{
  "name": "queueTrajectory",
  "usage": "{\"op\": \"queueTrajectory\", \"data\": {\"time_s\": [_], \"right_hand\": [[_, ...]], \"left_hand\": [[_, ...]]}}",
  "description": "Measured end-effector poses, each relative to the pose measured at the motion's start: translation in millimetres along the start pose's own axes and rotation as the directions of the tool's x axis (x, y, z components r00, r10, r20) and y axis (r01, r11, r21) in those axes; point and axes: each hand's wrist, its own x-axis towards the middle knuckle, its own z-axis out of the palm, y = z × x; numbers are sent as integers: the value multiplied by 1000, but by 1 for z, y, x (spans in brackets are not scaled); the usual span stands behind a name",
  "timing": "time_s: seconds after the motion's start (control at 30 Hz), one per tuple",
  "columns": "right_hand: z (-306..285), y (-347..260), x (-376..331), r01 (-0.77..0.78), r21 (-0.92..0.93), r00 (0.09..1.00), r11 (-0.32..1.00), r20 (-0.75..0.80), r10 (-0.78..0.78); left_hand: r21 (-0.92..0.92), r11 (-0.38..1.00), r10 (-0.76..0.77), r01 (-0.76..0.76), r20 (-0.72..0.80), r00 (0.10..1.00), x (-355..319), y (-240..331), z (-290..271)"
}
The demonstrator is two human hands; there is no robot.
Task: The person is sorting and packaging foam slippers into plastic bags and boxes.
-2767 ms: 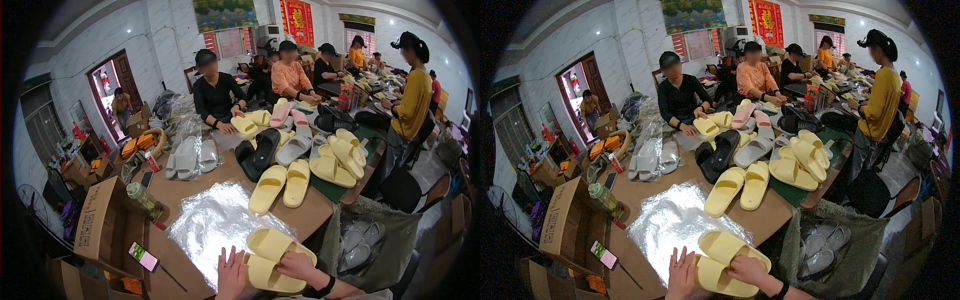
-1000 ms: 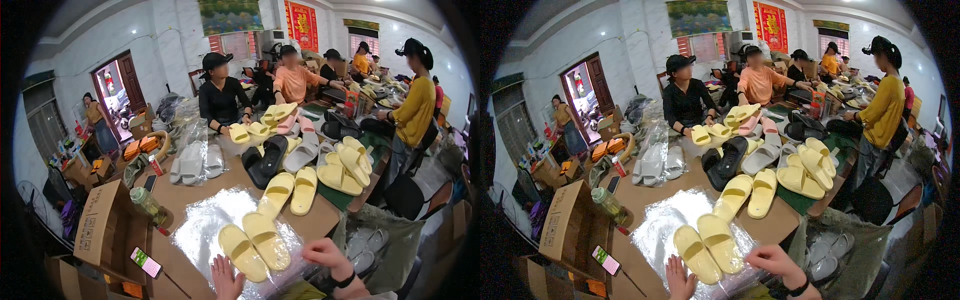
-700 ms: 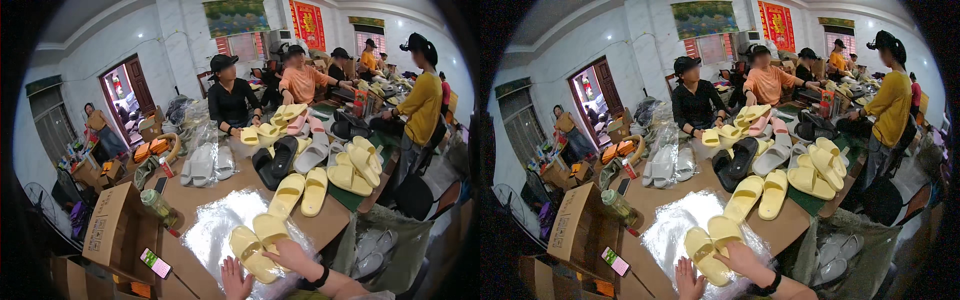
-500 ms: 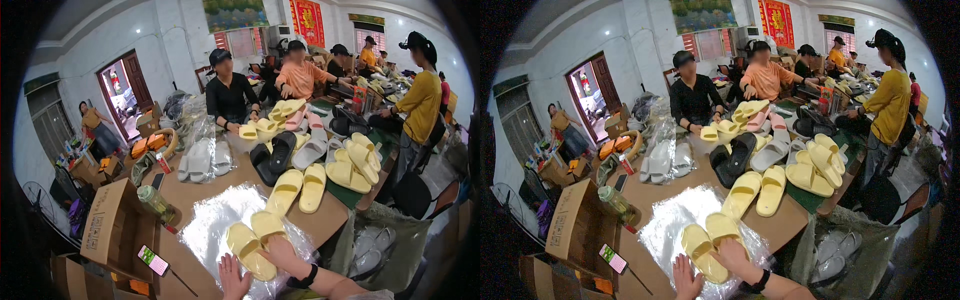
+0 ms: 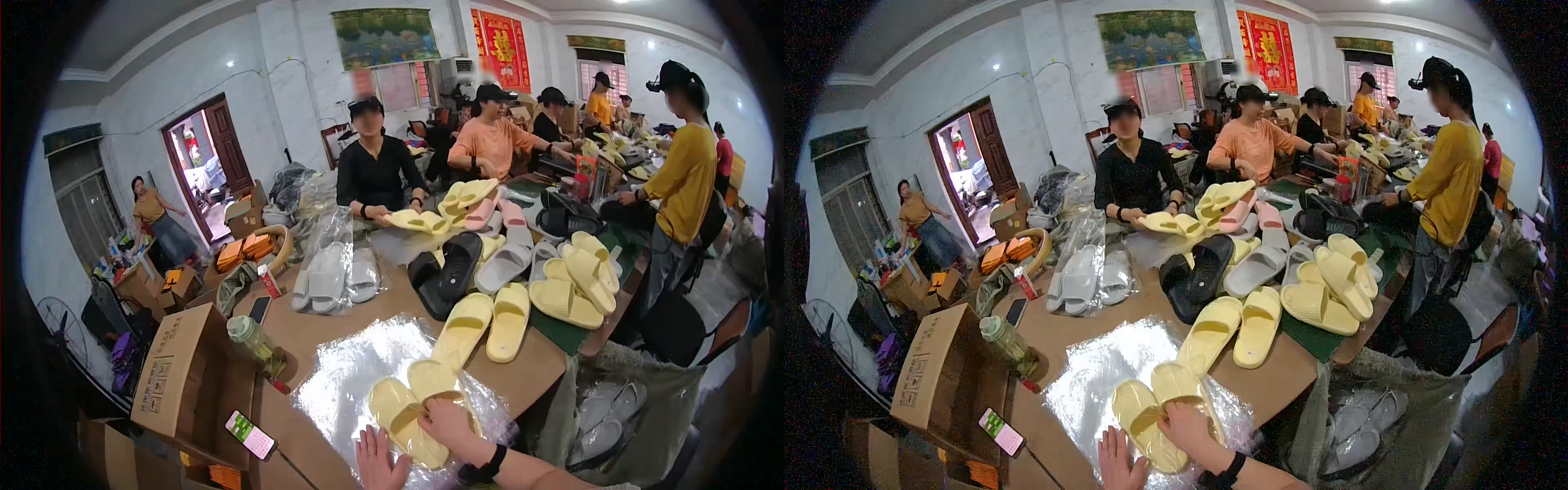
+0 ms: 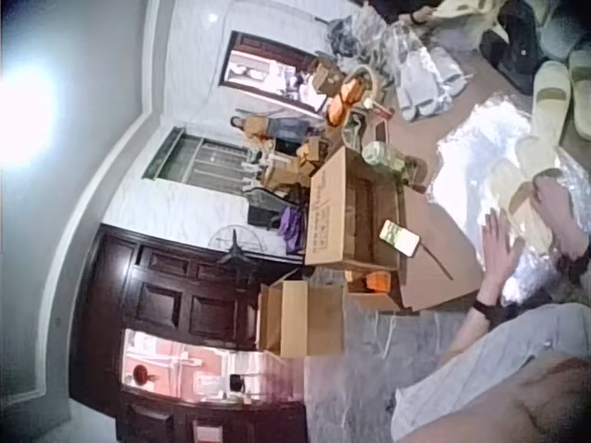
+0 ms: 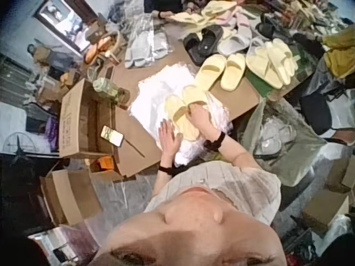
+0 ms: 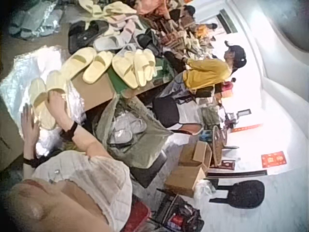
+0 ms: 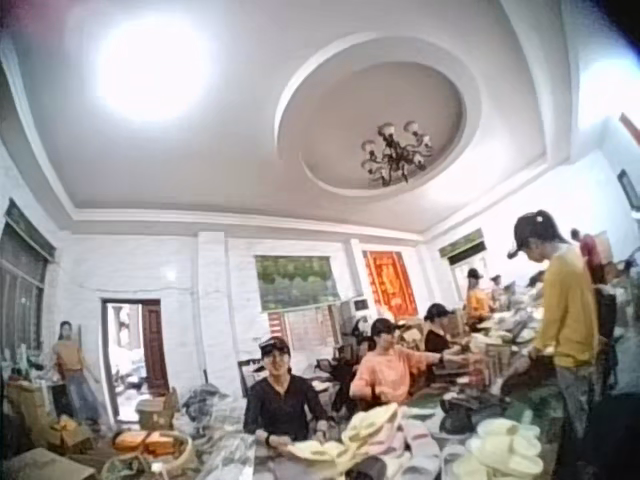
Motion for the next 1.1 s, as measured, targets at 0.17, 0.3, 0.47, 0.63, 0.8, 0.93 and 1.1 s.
{"op": "queueTrajectory", "data": {"time_s": [0.17,0.3,0.47,0.63,0.8,0.93,1.1], "right_hand": [[-15,1,-1,-10,32,1000,999,-3,10],[-18,5,2,15,50,1000,999,8,-15],[-49,25,-28,-15,76,1000,997,8,14],[-94,90,-80,-72,226,966,971,-226,125],[-168,181,-116,-356,-61,749,933,-615,246],[-216,278,-170,-589,-167,573,791,-777,263],[-208,356,-252,-861,-174,401,479,-811,427]], "left_hand": [[-114,990,-82,82,7,997,10,12,-14],[-99,991,-89,86,-17,996,11,-3,-7],[-146,986,-87,83,-21,996,8,-4,-5],[-171,981,-99,96,-10,995,11,0,-6],[-137,987,-80,84,31,996,6,-2,-6],[-156,984,-82,84,17,996,10,-3,-4],[-112,993,-52,47,-50,997,4,2,-1]]}}
